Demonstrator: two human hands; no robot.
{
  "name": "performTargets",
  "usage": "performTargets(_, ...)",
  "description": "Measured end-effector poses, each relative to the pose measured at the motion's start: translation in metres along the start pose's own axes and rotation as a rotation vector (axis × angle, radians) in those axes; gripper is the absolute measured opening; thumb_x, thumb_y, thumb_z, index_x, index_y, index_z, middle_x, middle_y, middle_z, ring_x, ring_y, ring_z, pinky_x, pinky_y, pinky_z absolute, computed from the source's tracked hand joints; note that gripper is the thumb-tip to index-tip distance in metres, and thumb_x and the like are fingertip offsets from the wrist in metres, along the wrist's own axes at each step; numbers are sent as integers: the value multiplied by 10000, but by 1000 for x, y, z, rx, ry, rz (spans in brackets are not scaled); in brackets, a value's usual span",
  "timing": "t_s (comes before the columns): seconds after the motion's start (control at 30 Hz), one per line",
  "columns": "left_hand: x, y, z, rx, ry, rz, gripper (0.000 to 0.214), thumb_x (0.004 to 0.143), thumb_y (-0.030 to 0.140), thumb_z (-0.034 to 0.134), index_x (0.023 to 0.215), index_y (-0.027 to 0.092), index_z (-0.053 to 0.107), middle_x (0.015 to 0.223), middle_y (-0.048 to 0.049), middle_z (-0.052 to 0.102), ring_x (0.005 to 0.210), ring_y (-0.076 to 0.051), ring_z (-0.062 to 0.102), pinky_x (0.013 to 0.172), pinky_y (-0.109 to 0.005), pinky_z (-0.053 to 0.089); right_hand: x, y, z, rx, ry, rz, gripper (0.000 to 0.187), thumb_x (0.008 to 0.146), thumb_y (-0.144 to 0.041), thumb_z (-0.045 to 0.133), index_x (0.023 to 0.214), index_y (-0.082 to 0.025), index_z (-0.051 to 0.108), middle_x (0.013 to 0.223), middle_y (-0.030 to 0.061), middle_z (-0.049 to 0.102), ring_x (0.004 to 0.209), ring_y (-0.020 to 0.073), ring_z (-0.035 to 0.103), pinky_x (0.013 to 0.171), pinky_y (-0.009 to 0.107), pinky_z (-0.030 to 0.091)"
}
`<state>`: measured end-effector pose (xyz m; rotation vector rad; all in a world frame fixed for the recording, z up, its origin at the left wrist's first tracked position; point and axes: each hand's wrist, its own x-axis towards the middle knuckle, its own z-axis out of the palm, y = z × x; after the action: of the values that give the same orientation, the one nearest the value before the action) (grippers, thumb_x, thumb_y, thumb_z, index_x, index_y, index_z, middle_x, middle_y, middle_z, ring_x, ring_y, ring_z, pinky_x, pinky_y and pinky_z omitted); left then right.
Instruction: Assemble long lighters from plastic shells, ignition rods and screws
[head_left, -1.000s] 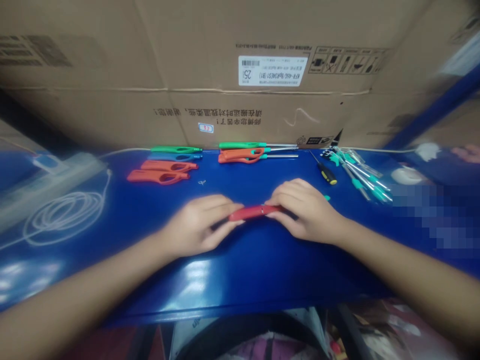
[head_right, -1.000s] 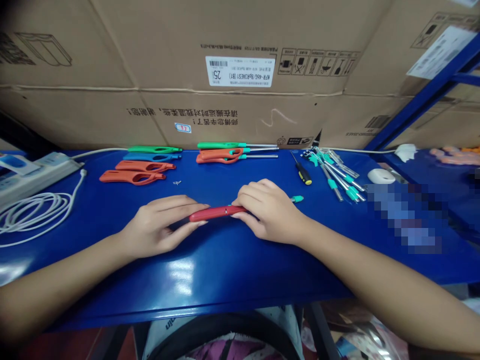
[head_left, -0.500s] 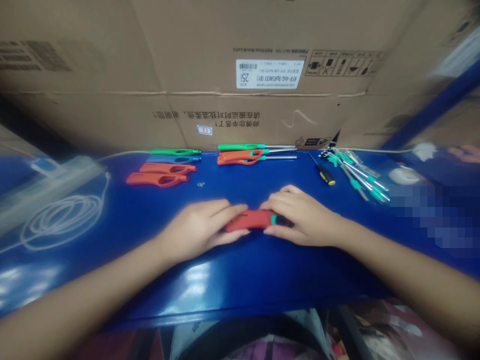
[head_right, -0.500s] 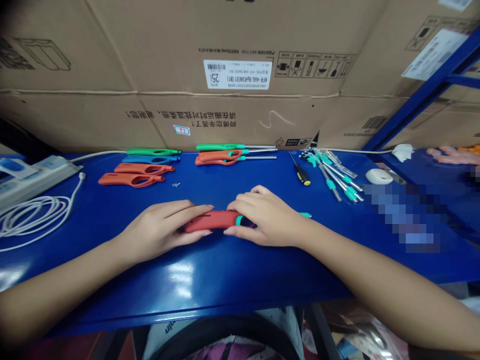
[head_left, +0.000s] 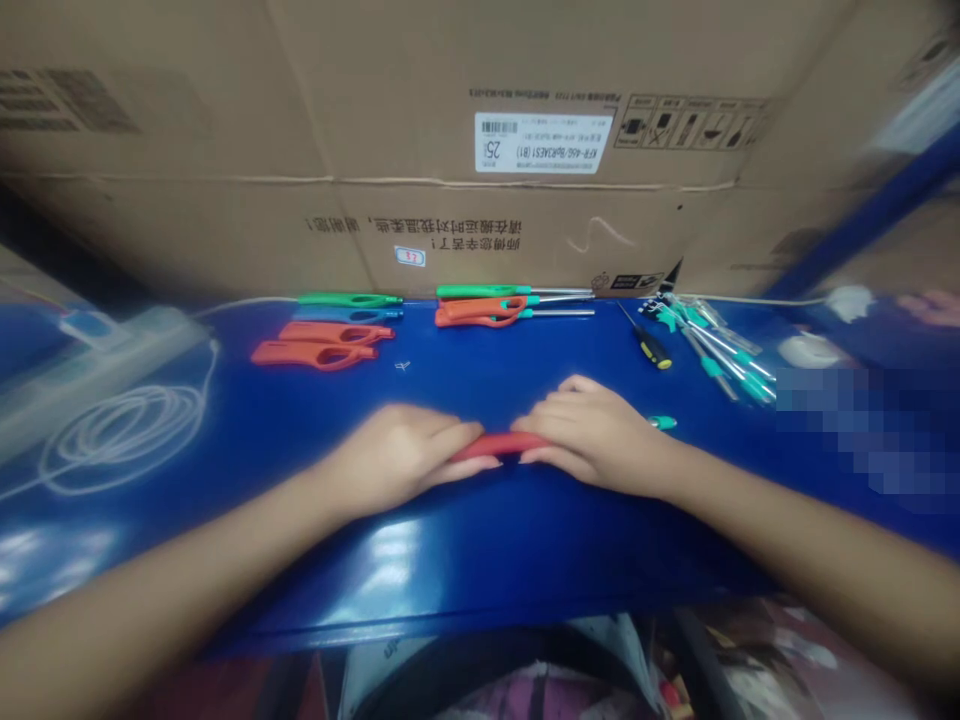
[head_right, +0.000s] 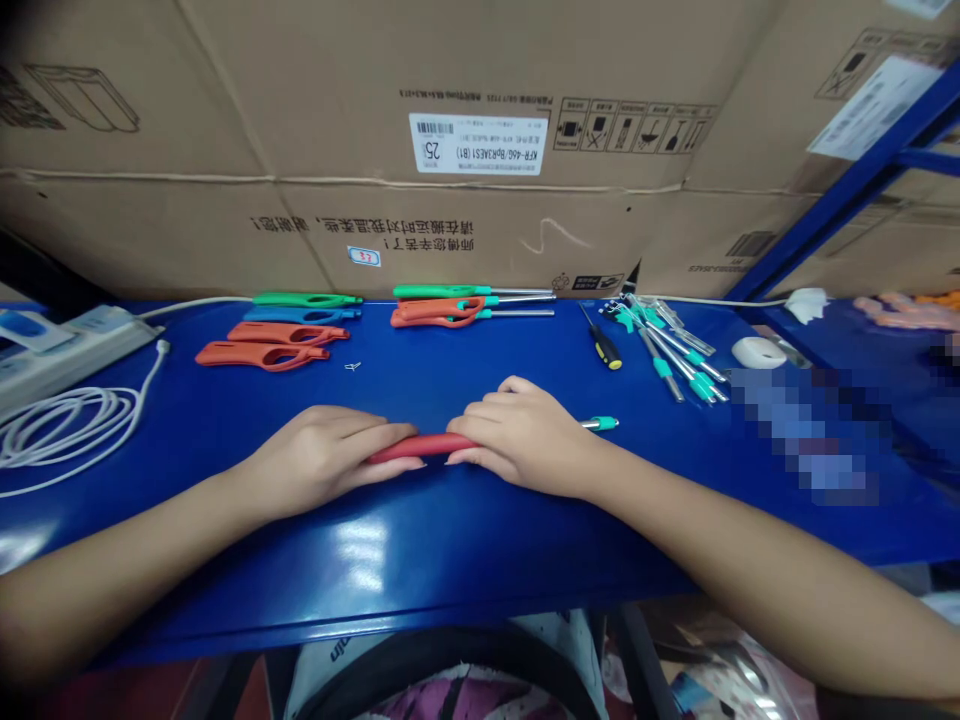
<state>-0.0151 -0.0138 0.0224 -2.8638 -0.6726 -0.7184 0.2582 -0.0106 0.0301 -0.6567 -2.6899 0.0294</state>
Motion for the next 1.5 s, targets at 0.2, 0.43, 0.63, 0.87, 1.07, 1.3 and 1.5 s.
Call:
performTargets(0.2, 0, -14, -2, 0, 5, -45, 334, 1005, 431, 543, 960, 138, 697, 743, -47, 726, 603, -156, 671, 573, -247, 472, -4, 18, -12, 13, -97, 58, 292, 1030, -342, 507, 1184, -147, 660, 1075, 91, 755, 933, 200, 684, 931, 384, 388)
performTargets(0.43, -1, -17, -7, -95, -81, -155, 335, 1005, 434, 536, 991, 145, 705, 758, -45, 718, 627, -169, 669, 594, -262, 474, -8, 24, -12, -78, 50, 55, 216, 1017, -265, 510, 1002, -150, 693, 894, 75, 754, 760, 185, 647, 786, 337, 411)
performTargets(0.63, 6, 0, -8, -204, -293, -288, 347, 1033, 393, 459, 1271, 197, 617, 1038, -60, 700, 872, -198, 687, 752, -291, 526, -4, 15, -4, -121, 49, 27, 218, 1030, -251, 491, 1049, -148, 682, 945, 79, 763, 800, 185, 669, 821, 350, 389)
performTargets(0.87, 5, -4, -5, -220, -295, -313, 362, 1053, 384, 415, 1299, 196, 601, 1069, -69, 668, 918, -202, 671, 817, -305, 537, -4, 25, -12, -55, -1, 102, 181, 992, -331, 583, 968, -167, 657, 930, 46, 712, 862, 184, 652, 899, 352, 382)
performTargets(1.07, 4, -2, -8, -181, -273, -316, 345, 1047, 381, 428, 1288, 208, 604, 1066, -61, 673, 919, -202, 667, 795, -302, 531, -5, 20, -9, -228, 44, 67, 213, 997, -241, 509, 828, -162, 612, 791, 42, 655, 728, 176, 590, 820, 351, 383)
performTargets(1.3, 4, 0, -11, -87, -242, -333, 316, 1048, 362, 408, 1209, 185, 615, 1037, -67, 668, 866, -214, 675, 725, -315, 528, -2, 14, -9, -135, 135, 126, 166, 977, -315, 603, 1028, -165, 653, 1026, 59, 722, 931, 192, 668, 864, 353, 401)
performTargets(1.5, 6, 10, -4, -155, -290, -335, 316, 1059, 346, 378, 1177, 165, 608, 985, -70, 646, 816, -206, 656, 713, -318, 525, -3, 8, -8, -131, 211, -32, 142, 994, -224, 550, 958, -147, 664, 917, 74, 740, 819, 181, 675, 839, 363, 438)
